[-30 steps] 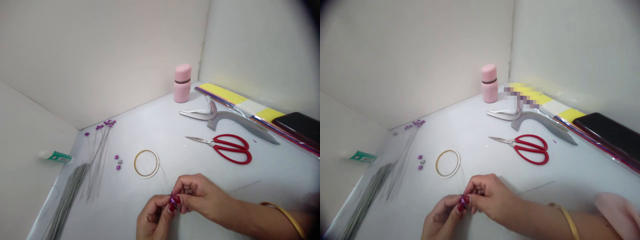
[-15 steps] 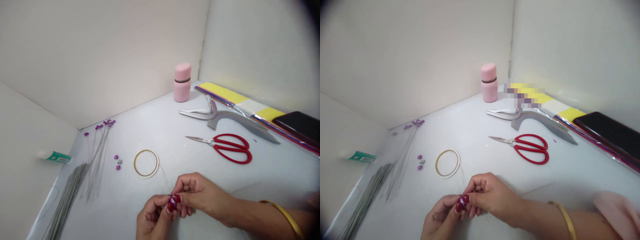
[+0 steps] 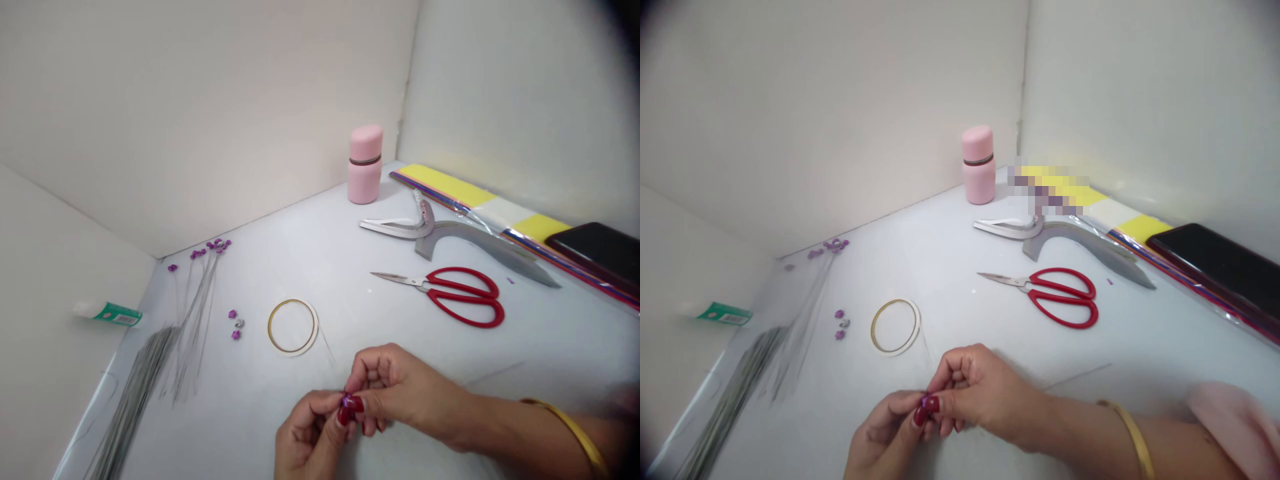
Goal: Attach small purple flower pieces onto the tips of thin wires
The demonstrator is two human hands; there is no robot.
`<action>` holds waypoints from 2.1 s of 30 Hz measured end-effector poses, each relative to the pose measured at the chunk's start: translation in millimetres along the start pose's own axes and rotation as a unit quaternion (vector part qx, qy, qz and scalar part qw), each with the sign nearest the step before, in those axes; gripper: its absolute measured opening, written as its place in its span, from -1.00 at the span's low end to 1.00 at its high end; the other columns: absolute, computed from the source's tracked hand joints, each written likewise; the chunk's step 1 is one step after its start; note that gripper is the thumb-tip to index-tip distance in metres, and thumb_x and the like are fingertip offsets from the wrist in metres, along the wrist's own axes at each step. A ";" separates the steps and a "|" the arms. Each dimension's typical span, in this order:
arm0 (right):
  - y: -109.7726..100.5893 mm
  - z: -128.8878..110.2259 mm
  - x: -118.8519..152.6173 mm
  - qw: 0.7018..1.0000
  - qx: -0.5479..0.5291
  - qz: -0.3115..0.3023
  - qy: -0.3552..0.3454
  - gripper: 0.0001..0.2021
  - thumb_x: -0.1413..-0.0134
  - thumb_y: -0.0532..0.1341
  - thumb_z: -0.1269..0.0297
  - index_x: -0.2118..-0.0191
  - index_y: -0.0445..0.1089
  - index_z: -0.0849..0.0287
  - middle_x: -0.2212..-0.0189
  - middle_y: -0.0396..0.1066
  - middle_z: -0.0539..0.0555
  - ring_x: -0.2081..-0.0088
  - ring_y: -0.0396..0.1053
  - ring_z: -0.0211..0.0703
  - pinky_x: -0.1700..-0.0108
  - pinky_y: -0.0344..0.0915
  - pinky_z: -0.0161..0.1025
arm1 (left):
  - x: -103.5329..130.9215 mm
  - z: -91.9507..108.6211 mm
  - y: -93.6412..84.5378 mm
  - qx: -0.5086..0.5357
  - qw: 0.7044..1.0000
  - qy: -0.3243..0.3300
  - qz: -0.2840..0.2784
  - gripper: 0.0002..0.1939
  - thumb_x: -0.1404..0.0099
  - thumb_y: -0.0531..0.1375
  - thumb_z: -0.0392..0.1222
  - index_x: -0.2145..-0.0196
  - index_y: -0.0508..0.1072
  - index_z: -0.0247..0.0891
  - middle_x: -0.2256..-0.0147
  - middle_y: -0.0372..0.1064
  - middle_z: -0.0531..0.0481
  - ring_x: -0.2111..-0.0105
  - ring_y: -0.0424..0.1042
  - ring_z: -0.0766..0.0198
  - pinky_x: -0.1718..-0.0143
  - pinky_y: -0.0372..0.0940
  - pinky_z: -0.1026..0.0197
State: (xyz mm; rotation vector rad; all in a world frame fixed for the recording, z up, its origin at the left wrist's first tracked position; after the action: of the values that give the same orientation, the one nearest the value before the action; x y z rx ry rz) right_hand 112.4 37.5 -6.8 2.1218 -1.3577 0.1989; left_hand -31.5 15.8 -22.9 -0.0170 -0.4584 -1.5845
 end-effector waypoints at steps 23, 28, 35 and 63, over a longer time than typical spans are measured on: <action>3.2 -0.5 3.6 0.999 -0.050 0.011 0.009 -0.83 0.15 0.29 0.35 0.43 0.30 0.29 0.56 0.44 0.03 0.58 0.32 -0.37 0.53 0.14 -0.41 | -0.3 -4.5 -1.9 -0.046 0.993 0.108 0.008 -0.95 -0.01 0.30 -0.22 0.48 0.56 -0.18 0.50 0.47 -0.03 0.47 0.43 0.27 0.43 0.29 0.31; 3.8 -2.7 3.9 0.999 -0.049 0.007 0.016 -0.87 0.12 0.26 0.39 0.42 0.29 0.29 0.57 0.43 0.01 0.57 0.32 -0.37 0.51 0.14 -0.41 | -0.2 -2.9 -2.2 -0.050 0.993 0.103 0.011 -0.96 -0.01 0.31 -0.21 0.49 0.56 -0.18 0.50 0.46 -0.03 0.47 0.43 0.26 0.42 0.29 0.30; 5.6 -7.2 5.7 0.999 -0.048 0.012 0.024 -0.87 0.15 0.26 0.41 0.42 0.29 0.29 0.58 0.42 0.00 0.56 0.33 -0.37 0.51 0.13 -0.41 | -0.1 -3.7 -2.5 -0.044 0.994 0.100 0.015 -0.94 0.00 0.32 -0.19 0.49 0.57 -0.18 0.51 0.46 -0.04 0.47 0.43 0.25 0.43 0.30 0.28; 4.1 -3.3 3.4 0.999 -0.049 -0.006 0.019 -0.79 0.18 0.33 0.34 0.38 0.31 0.26 0.60 0.36 -0.05 0.53 0.30 -0.35 0.45 0.16 -0.38 | 0.2 1.8 1.3 -0.044 0.994 0.082 0.058 -0.89 0.09 0.36 -0.15 0.54 0.57 -0.19 0.51 0.48 -0.05 0.47 0.43 0.25 0.43 0.31 0.31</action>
State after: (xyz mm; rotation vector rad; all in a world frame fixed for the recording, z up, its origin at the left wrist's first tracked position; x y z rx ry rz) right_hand 111.1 35.5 -1.0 2.0343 -1.3067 0.1639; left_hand -30.7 16.1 -20.9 0.0195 -0.2548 -1.4763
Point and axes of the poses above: each hand's wrist, its own x-axis away from the middle knuckle, its own y-axis out of the palm, z = x × y, the point moved 2 cm from there along -x, towards the middle knuckle
